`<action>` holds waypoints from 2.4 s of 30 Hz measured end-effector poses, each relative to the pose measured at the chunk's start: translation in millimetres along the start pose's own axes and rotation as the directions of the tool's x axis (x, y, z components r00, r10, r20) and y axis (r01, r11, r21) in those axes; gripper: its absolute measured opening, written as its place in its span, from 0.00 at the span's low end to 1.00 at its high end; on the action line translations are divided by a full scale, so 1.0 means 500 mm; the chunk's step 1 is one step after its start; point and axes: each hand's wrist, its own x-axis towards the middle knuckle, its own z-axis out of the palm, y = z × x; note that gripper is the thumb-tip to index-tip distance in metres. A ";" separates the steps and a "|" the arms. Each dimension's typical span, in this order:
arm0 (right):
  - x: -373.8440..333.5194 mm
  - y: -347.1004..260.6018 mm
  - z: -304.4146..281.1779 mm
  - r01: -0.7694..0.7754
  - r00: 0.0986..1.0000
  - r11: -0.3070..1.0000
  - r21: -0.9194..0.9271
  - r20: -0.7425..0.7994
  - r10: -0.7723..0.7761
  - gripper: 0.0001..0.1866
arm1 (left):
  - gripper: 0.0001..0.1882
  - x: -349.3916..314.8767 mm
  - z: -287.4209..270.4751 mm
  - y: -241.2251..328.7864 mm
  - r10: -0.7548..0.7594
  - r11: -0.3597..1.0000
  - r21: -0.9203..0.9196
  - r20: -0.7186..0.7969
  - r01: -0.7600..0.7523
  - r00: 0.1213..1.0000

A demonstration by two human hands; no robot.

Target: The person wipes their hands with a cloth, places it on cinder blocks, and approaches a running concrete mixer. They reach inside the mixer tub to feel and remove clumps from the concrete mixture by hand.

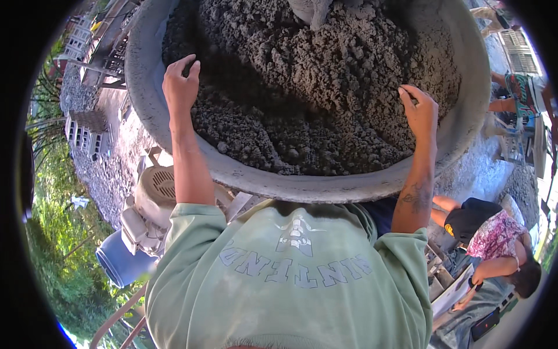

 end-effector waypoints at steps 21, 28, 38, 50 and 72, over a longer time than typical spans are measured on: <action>0.003 0.025 0.013 0.058 0.996 0.996 0.066 -0.075 -0.053 0.18 | 0.11 -0.010 -0.010 0.032 0.064 0.997 -0.035 0.003 -0.064 0.998; -0.006 -0.017 -0.005 -0.119 0.987 0.971 0.207 -0.080 0.138 0.21 | 0.08 -0.015 -0.006 0.024 0.015 0.997 -0.082 0.011 -0.014 1.000; -0.012 0.010 -0.010 -0.079 0.927 0.977 0.198 -0.345 0.145 0.24 | 0.14 -0.022 -0.005 0.038 0.040 0.997 -0.062 0.003 -0.039 0.999; -0.011 -0.022 -0.016 -0.211 0.914 0.941 0.266 -0.288 0.286 0.25 | 0.17 -0.009 -0.026 0.047 -0.005 0.992 -0.123 -0.236 -0.025 0.972; -0.008 -0.004 0.008 -0.114 0.920 0.949 0.292 -0.330 0.212 0.26 | 0.15 -0.006 -0.048 0.004 0.064 0.998 0.000 -0.418 -0.070 0.906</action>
